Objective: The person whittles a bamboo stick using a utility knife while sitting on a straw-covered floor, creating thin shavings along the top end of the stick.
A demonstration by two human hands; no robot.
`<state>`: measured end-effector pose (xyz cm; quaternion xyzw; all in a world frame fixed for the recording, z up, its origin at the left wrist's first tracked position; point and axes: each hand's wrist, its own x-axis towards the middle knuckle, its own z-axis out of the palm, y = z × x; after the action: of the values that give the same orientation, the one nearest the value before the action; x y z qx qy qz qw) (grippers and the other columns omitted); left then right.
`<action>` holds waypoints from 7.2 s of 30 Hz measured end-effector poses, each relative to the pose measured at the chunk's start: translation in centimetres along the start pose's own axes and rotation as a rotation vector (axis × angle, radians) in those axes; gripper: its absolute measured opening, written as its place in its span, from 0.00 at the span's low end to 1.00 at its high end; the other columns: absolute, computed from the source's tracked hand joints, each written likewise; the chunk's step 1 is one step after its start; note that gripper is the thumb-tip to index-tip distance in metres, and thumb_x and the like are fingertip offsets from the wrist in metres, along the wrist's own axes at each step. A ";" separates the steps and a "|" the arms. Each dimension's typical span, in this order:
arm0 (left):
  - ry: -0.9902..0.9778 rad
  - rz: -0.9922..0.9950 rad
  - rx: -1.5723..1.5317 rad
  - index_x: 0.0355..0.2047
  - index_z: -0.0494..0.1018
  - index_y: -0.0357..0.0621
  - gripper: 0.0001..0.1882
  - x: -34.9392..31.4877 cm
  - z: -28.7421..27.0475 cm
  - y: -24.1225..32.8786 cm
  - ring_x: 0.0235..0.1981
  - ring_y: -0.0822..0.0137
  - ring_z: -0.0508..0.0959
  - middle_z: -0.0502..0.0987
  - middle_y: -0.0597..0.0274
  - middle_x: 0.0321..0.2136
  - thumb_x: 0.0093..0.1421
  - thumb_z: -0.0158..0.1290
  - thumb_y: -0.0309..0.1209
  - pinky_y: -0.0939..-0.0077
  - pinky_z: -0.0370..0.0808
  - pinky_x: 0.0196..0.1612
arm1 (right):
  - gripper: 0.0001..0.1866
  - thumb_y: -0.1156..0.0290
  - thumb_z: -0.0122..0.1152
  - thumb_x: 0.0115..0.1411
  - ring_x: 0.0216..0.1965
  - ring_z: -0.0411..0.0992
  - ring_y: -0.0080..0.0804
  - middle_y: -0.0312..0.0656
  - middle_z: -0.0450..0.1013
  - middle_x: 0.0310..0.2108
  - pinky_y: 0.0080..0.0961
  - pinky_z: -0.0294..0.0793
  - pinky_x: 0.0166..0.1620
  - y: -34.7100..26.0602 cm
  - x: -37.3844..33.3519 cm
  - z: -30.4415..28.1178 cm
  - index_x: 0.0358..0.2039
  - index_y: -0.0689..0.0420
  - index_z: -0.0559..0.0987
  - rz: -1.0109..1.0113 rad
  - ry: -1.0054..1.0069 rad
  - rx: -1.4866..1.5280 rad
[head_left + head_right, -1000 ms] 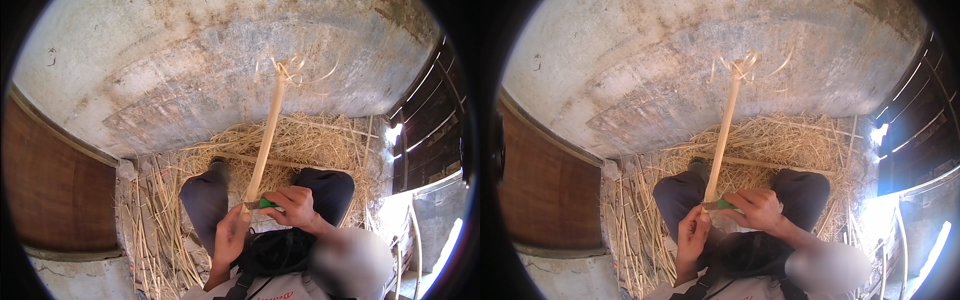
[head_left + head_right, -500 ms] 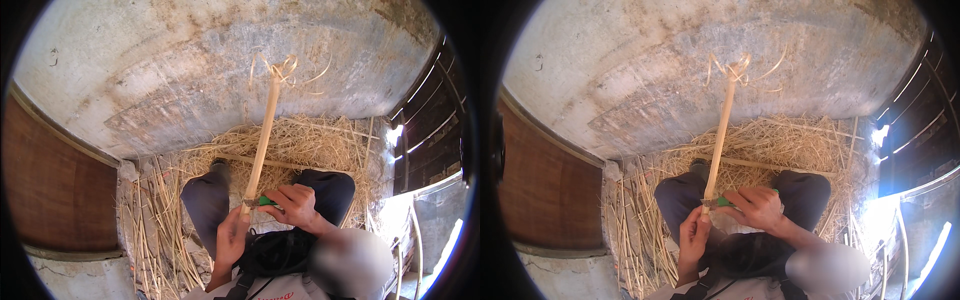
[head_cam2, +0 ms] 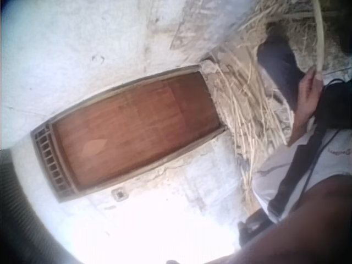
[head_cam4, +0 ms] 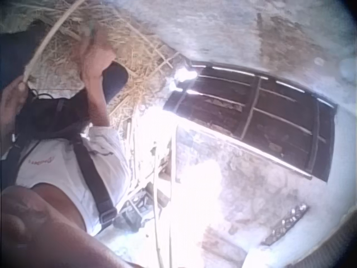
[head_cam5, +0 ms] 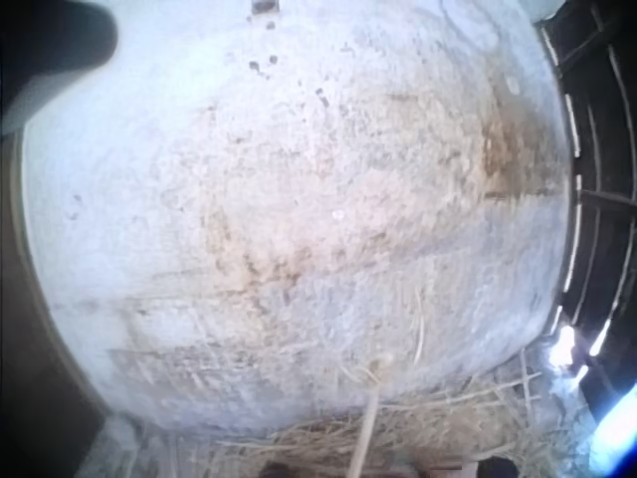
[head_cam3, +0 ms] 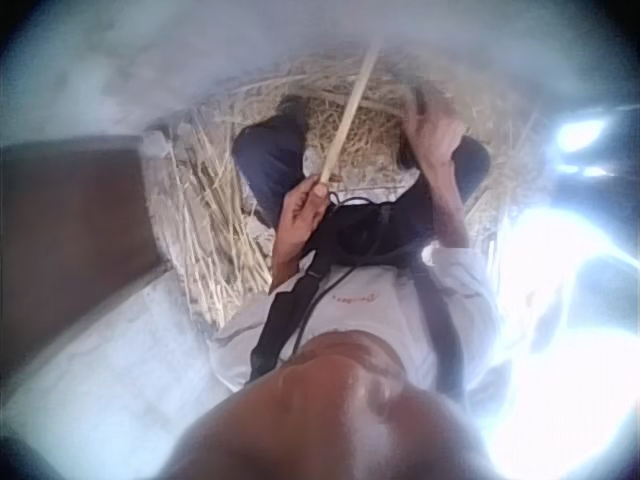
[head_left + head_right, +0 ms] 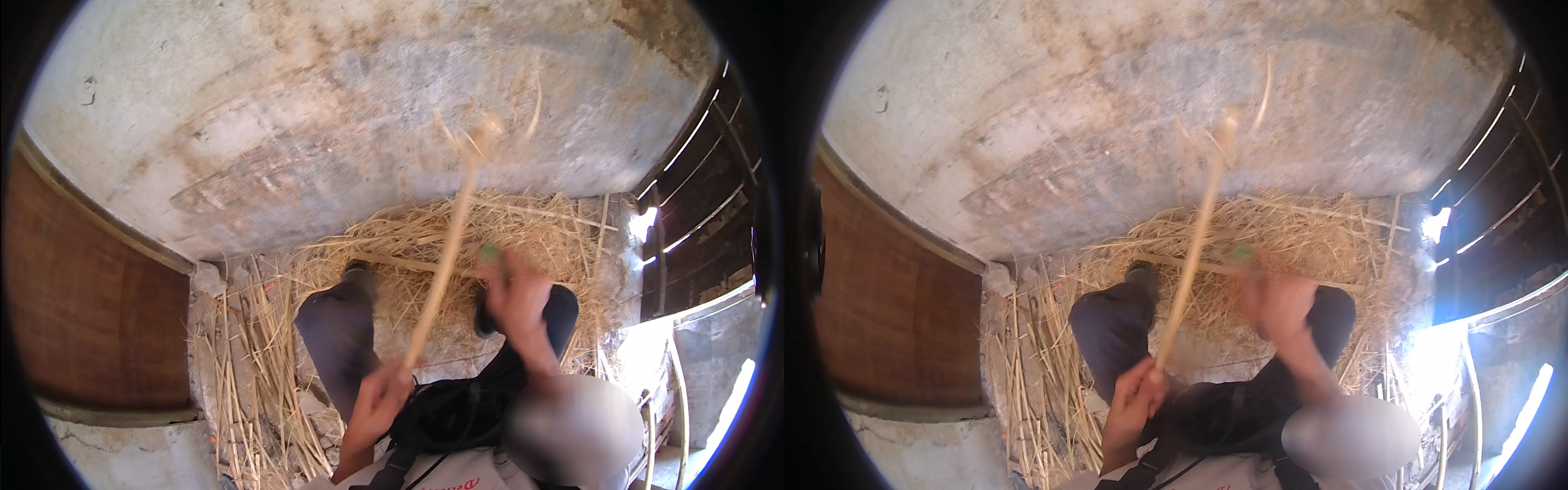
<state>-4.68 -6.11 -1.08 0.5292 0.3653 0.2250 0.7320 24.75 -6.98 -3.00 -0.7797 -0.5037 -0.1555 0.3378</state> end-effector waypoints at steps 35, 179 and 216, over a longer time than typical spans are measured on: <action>0.160 0.190 0.105 0.60 0.77 0.31 0.16 3.4 1.3 0.4 0.31 0.83 0.66 0.72 0.75 0.32 0.78 0.54 0.30 0.82 0.62 0.32 | 0.22 0.60 0.80 0.52 0.19 0.72 0.28 0.30 0.69 0.21 0.28 0.71 0.23 -2.8 -1.4 -1.6 0.48 0.47 0.89 -0.451 -0.112 0.379; 0.133 0.151 0.009 0.61 0.78 0.32 0.18 1.2 1.8 -0.4 0.27 0.88 0.65 0.74 0.78 0.30 0.74 0.60 0.25 0.87 0.57 0.28 | 0.19 0.51 0.80 0.55 0.21 0.76 0.31 0.33 0.80 0.27 0.28 0.72 0.25 -1.8 2.4 -3.2 0.40 0.50 0.90 -0.368 -0.017 0.324; 0.120 0.234 0.313 0.51 0.77 0.36 0.10 3.7 -0.7 -3.0 0.26 0.88 0.70 0.77 0.76 0.25 0.72 0.62 0.26 0.87 0.63 0.27 | 0.29 0.47 0.54 0.79 0.20 0.54 0.13 0.24 0.63 0.24 0.17 0.53 0.23 3.1 3.0 1.9 0.65 0.58 0.78 0.592 -0.486 1.851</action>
<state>-3.05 -4.02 -5.12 0.6610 0.3750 0.2799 0.5866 28.64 -4.40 -3.78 -0.3146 -0.2677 0.5516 0.7247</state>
